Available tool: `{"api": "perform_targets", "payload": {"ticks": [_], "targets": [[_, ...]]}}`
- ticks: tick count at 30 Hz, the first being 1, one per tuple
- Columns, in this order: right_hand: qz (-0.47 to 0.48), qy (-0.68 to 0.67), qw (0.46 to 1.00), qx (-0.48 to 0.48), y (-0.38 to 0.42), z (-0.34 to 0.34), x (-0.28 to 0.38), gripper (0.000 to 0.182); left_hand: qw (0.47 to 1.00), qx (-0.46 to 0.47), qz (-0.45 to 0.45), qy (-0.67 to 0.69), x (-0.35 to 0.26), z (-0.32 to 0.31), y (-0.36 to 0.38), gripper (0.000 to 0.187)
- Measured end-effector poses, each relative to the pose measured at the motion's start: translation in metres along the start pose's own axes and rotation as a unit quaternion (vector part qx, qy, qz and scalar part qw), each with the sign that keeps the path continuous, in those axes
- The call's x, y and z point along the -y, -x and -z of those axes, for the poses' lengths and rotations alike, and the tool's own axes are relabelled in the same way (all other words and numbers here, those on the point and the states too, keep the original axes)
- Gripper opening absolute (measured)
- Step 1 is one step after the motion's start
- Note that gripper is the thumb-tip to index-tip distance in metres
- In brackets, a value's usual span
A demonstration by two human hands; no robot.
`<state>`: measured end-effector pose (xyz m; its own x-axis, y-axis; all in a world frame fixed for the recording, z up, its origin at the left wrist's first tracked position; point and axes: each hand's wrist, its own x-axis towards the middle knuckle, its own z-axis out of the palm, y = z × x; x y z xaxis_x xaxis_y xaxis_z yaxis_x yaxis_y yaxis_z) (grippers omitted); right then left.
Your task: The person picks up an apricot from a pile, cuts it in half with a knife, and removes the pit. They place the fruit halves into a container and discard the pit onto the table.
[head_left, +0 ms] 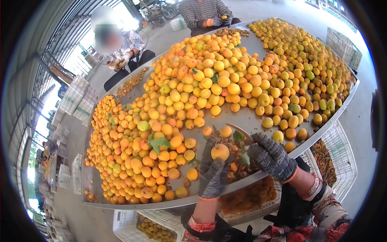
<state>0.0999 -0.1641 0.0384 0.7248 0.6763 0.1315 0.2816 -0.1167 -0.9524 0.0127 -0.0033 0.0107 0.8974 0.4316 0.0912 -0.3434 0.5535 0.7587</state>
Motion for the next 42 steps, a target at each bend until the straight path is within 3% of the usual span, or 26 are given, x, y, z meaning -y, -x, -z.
{"api": "perform_targets", "payload": {"ticks": [1, 2, 3, 4, 5, 9, 11, 15, 17, 20, 24, 26, 27, 29, 30, 32, 33, 34, 35, 39, 41, 42], "targets": [[-0.002, -0.277, 0.961, -0.022, 0.002, -0.012, -0.014, 0.034, 1.0, -0.004, 0.003, 0.024, 0.0, 0.0, 0.001, 0.058], [-0.002, -0.281, 0.959, -0.024, 0.003, -0.012, -0.014, 0.034, 0.999, -0.008, 0.006, 0.048, 0.0, 0.0, 0.002, 0.054], [0.127, -0.032, 0.991, -0.031, 0.005, -0.012, -0.01, 0.033, 0.999, -0.007, 0.008, 0.044, 0.001, 0.004, 0.003, 0.054], [0.245, 0.221, 0.943, -0.037, 0.007, -0.012, -0.005, 0.034, 0.999, 0.0, 0.022, 0.049, 0.003, 0.009, 0.004, 0.053], [0.211, 0.15, 0.966, -0.024, 0.008, -0.015, 0.006, 0.031, 0.998, 0.008, 0.036, 0.054, 0.004, 0.014, 0.006, 0.052], [0.13, 0.077, 0.988, 0.014, 0.008, -0.023, 0.011, 0.028, 0.996, -0.03, 0.052, 0.071, 0.01, 0.017, 0.007, 0.051], [0.234, 0.126, 0.964, -0.022, 0.006, -0.029, 0.002, 0.027, 0.995, -0.033, 0.057, 0.07, 0.011, 0.017, 0.007, 0.053], [0.279, 0.188, 0.942, -0.014, 0.007, -0.027, 0.01, 0.027, 0.995, -0.029, 0.075, 0.058, 0.006, 0.018, 0.008, 0.052], [0.13, 0.106, 0.986, 0.004, 0.01, -0.028, 0.02, 0.026, 0.995, -0.035, 0.096, -0.02, 0.003, 0.018, 0.01, 0.054], [0.121, -0.014, 0.99, 0.071, 0.008, -0.025, 0.003, 0.034, 0.995, -0.01, 0.045, -0.086, 0.002, 0.018, 0.012, 0.05], [0.099, 0.058, 0.984, 0.135, 0.0, 0.0, 0.014, 0.035, 0.99, 0.002, 0.063, -0.125, -0.009, 0.017, 0.012, 0.046], [0.049, 0.09, 0.972, 0.213, -0.005, 0.009, 0.016, 0.035, 0.971, 0.048, 0.068, -0.222, -0.01, 0.022, 0.012, 0.044], [0.048, 0.09, 0.972, 0.211, -0.005, 0.008, 0.01, 0.035, 0.972, 0.049, 0.068, -0.222, -0.01, 0.016, 0.012, 0.044], [0.241, 0.208, 0.937, 0.142, -0.006, -0.003, -0.012, 0.036, 0.982, -0.066, 0.078, -0.161, -0.008, -0.002, 0.014, 0.035], [0.243, 0.209, 0.937, 0.142, -0.002, -0.011, -0.014, 0.036, 0.982, -0.065, 0.077, -0.161, -0.003, -0.003, 0.012, 0.035], [0.298, 0.304, 0.905, -0.015, 0.006, -0.035, -0.014, 0.03, 0.983, -0.107, -0.03, -0.149, 0.009, -0.003, 0.008, 0.037], [0.3, 0.302, 0.905, -0.016, 0.01, -0.048, -0.013, 0.03, 0.982, -0.107, -0.031, -0.151, 0.012, -0.004, 0.009, 0.037], [0.188, 0.145, 0.971, -0.037, 0.015, -0.061, -0.013, 0.031, 0.988, -0.118, -0.006, -0.099, 0.015, -0.004, 0.01, 0.038], [0.067, -0.018, 0.996, -0.055, 0.017, -0.067, -0.015, 0.032, 0.99, -0.13, 0.019, -0.043, 0.017, -0.004, 0.011, 0.039], [0.084, 0.035, 0.996, -0.018, 0.011, -0.054, -0.02, 0.033, 0.987, -0.125, 0.037, -0.093, 0.002, 0.004, 0.009, 0.039], [0.187, 0.143, 0.968, 0.091, 0.001, -0.029, -0.014, 0.036, 0.972, -0.067, 0.083, -0.211, -0.01, 0.013, 0.008, 0.041], [0.186, 0.144, 0.968, 0.092, -0.004, -0.024, -0.016, 0.036, 0.972, -0.067, 0.083, -0.21, -0.015, 0.01, 0.008, 0.041]]}}
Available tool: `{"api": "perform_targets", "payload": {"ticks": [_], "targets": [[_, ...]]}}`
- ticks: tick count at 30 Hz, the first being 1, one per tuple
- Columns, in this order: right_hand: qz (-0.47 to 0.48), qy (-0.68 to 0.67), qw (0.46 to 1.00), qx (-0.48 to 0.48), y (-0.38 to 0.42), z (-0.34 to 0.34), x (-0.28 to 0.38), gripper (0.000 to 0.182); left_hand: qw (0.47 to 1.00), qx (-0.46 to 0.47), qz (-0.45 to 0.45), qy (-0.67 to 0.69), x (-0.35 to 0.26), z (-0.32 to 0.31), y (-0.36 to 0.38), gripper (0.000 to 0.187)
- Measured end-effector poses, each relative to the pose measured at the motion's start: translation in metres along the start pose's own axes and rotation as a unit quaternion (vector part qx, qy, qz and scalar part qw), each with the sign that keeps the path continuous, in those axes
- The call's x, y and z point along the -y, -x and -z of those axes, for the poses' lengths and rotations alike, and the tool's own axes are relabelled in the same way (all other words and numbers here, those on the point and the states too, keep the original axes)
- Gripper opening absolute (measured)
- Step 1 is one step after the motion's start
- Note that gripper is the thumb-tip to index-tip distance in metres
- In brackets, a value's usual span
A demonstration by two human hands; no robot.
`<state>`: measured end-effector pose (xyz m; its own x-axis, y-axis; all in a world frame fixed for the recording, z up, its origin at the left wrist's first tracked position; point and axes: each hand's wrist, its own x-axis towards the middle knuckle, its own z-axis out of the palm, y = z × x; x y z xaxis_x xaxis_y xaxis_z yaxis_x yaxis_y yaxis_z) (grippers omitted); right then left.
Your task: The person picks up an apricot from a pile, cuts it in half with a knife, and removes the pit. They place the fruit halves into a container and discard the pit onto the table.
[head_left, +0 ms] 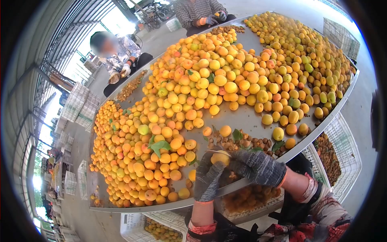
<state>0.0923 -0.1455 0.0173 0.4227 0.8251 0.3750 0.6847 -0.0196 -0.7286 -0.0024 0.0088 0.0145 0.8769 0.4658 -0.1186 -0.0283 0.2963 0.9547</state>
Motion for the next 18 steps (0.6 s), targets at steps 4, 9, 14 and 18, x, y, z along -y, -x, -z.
{"api": "perform_targets", "payload": {"ticks": [4, 9, 14, 18], "targets": [[0.169, 0.239, 0.956, -0.007, -0.007, -0.003, 0.002, 0.038, 0.999, -0.049, -0.001, 0.021, -0.003, -0.013, 0.001, 0.045], [-0.047, 0.055, 0.993, -0.098, 0.003, -0.048, 0.027, 0.034, 0.972, -0.126, -0.009, 0.196, 0.019, -0.011, -0.006, 0.05], [-0.046, -0.065, 0.994, -0.073, -0.002, -0.024, 0.017, 0.03, 0.996, -0.084, 0.038, -0.016, 0.021, 0.013, -0.002, 0.042], [0.048, 0.018, 0.999, 0.01, -0.005, 0.001, 0.013, 0.031, 0.999, -0.033, 0.031, -0.018, -0.009, 0.002, 0.005, 0.039]]}}
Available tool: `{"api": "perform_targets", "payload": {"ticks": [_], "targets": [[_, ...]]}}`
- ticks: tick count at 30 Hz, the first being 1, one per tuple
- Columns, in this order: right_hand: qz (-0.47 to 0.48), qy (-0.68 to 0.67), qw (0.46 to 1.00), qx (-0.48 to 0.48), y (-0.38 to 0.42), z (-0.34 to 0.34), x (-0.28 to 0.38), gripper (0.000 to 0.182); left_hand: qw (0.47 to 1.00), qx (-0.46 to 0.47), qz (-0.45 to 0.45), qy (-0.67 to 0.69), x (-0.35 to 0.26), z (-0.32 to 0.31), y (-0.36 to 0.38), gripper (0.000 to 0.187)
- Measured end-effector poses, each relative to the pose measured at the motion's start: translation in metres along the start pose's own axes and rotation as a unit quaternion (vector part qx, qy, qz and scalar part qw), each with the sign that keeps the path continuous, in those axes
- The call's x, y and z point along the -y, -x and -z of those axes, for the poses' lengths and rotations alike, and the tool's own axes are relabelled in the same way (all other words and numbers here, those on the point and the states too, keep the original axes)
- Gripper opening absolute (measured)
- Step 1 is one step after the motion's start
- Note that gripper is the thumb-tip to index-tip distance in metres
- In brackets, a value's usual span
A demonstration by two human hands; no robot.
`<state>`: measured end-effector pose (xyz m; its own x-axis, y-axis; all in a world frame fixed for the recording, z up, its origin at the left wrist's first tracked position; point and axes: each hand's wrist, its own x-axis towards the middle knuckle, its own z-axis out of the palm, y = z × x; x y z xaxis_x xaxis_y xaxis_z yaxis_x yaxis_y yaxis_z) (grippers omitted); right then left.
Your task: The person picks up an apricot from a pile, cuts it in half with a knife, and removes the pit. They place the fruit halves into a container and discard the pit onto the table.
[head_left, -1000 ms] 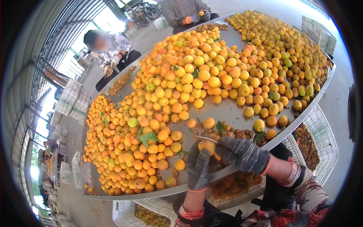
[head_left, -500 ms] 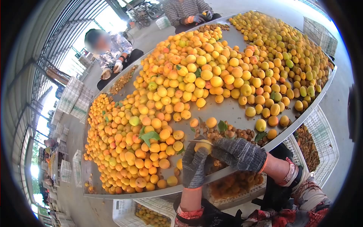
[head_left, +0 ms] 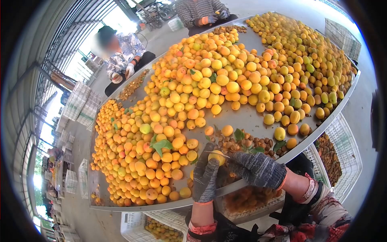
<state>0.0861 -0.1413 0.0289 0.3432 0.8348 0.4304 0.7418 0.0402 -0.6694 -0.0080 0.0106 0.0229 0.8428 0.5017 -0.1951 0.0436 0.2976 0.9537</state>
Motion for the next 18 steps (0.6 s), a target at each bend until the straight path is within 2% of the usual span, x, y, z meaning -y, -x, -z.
{"api": "perform_targets", "payload": {"ticks": [2, 3, 4, 5, 6, 7, 9, 10, 12, 14, 16, 17, 18], "targets": [[-0.009, -0.016, 0.999, -0.031, -0.002, -0.007, 0.002, 0.03, 0.998, 0.0, -0.061, 0.015, 0.004, -0.003, -0.003, 0.039], [-0.019, -0.033, 0.997, -0.063, -0.002, -0.013, 0.003, 0.03, 0.998, 0.0, -0.062, 0.015, 0.014, -0.007, -0.005, 0.039], [-0.019, -0.032, 0.997, -0.064, -0.001, -0.022, 0.005, 0.03, 0.993, -0.031, -0.108, 0.047, 0.028, -0.013, -0.009, 0.038], [-0.026, 0.006, 0.994, -0.11, 0.001, -0.034, 0.006, 0.03, 0.983, -0.063, -0.154, 0.078, 0.035, -0.016, -0.011, 0.036], [-0.034, 0.043, 0.986, -0.156, 0.003, -0.041, 0.007, 0.03, 0.983, -0.063, -0.154, 0.078, 0.034, -0.018, -0.008, 0.036], [-0.033, 0.043, 0.986, -0.157, 0.004, -0.042, 0.008, 0.03, 0.987, -0.057, -0.145, 0.032, 0.03, -0.02, -0.005, 0.037], [-0.17, -0.123, 0.968, -0.136, 0.007, -0.043, 0.011, 0.03, 0.99, -0.049, -0.133, -0.018, 0.027, -0.017, -0.003, 0.038], [-0.174, -0.122, 0.968, -0.136, 0.009, -0.041, 0.011, 0.03, 0.988, -0.043, -0.133, -0.062, 0.027, -0.014, -0.004, 0.037], [-0.093, -0.017, 0.991, -0.096, 0.007, -0.031, 0.008, 0.03, 0.984, -0.039, -0.138, -0.101, 0.024, -0.014, -0.004, 0.037], [-0.081, -0.031, 0.994, -0.067, 0.003, -0.021, 0.007, 0.029, 0.991, -0.01, -0.107, -0.076, 0.019, -0.015, -0.003, 0.037], [-0.074, -0.046, 0.995, -0.038, -0.002, -0.012, 0.001, 0.028, 0.986, -0.042, -0.124, -0.1, 0.023, -0.017, -0.003, 0.037], [0.029, 0.061, 0.997, -0.037, -0.006, -0.008, -0.005, 0.03, 0.98, -0.072, -0.141, -0.124, 0.025, -0.019, -0.003, 0.037], [0.13, 0.166, 0.977, -0.035, -0.007, -0.007, -0.007, 0.031, 0.98, -0.07, -0.14, -0.124, 0.028, -0.019, -0.003, 0.037]]}}
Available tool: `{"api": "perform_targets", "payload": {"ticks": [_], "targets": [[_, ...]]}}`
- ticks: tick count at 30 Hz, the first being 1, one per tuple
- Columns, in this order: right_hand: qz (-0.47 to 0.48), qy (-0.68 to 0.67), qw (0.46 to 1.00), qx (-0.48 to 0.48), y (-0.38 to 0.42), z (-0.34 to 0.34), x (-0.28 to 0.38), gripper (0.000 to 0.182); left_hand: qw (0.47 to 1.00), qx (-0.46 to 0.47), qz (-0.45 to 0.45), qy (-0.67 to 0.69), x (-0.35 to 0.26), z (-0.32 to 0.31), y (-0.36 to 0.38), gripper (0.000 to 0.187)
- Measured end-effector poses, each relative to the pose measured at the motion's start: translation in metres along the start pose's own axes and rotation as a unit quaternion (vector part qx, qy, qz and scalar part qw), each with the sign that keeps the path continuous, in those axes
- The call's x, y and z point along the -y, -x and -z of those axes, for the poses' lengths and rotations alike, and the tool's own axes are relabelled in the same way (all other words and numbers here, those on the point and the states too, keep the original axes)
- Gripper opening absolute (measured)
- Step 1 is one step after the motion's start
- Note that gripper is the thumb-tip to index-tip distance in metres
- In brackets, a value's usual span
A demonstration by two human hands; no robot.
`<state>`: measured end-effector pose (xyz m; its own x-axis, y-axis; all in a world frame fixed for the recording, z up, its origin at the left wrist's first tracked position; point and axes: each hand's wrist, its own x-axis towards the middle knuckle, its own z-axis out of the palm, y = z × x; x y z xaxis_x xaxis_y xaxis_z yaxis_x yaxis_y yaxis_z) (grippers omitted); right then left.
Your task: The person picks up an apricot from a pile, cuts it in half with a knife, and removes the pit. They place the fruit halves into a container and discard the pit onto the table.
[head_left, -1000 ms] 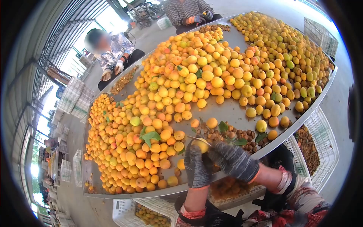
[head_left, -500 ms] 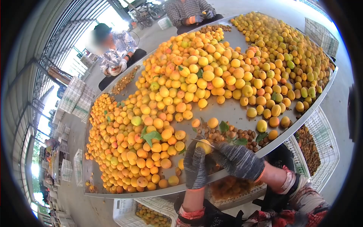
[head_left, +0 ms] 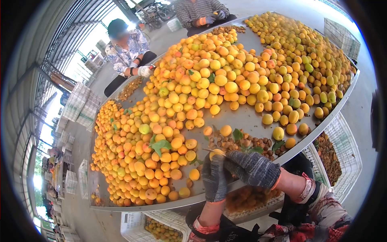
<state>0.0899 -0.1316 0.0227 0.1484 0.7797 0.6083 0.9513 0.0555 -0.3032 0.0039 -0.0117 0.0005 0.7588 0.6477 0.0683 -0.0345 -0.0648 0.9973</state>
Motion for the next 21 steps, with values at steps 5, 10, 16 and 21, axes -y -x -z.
{"api": "perform_targets", "payload": {"ticks": [5, 10, 16, 21], "targets": [[-0.198, -0.107, 0.974, -0.036, 0.009, -0.029, 0.025, 0.039, 0.921, -0.03, 0.222, 0.318, 0.025, 0.0, -0.007, 0.037], [-0.264, -0.151, 0.952, 0.024, -0.002, -0.01, 0.031, 0.041, 0.987, -0.011, 0.106, 0.122, -0.007, 0.006, -0.003, 0.034], [-0.237, -0.381, 0.894, 0.012, 0.009, -0.003, 0.012, 0.038, 0.998, 0.007, -0.05, 0.033, -0.011, 0.005, 0.001, 0.027], [0.011, -0.001, 1.0, 0.024, 0.025, -0.007, -0.013, 0.031, 0.998, 0.049, 0.021, 0.045, -0.009, 0.015, -0.002, 0.029]]}}
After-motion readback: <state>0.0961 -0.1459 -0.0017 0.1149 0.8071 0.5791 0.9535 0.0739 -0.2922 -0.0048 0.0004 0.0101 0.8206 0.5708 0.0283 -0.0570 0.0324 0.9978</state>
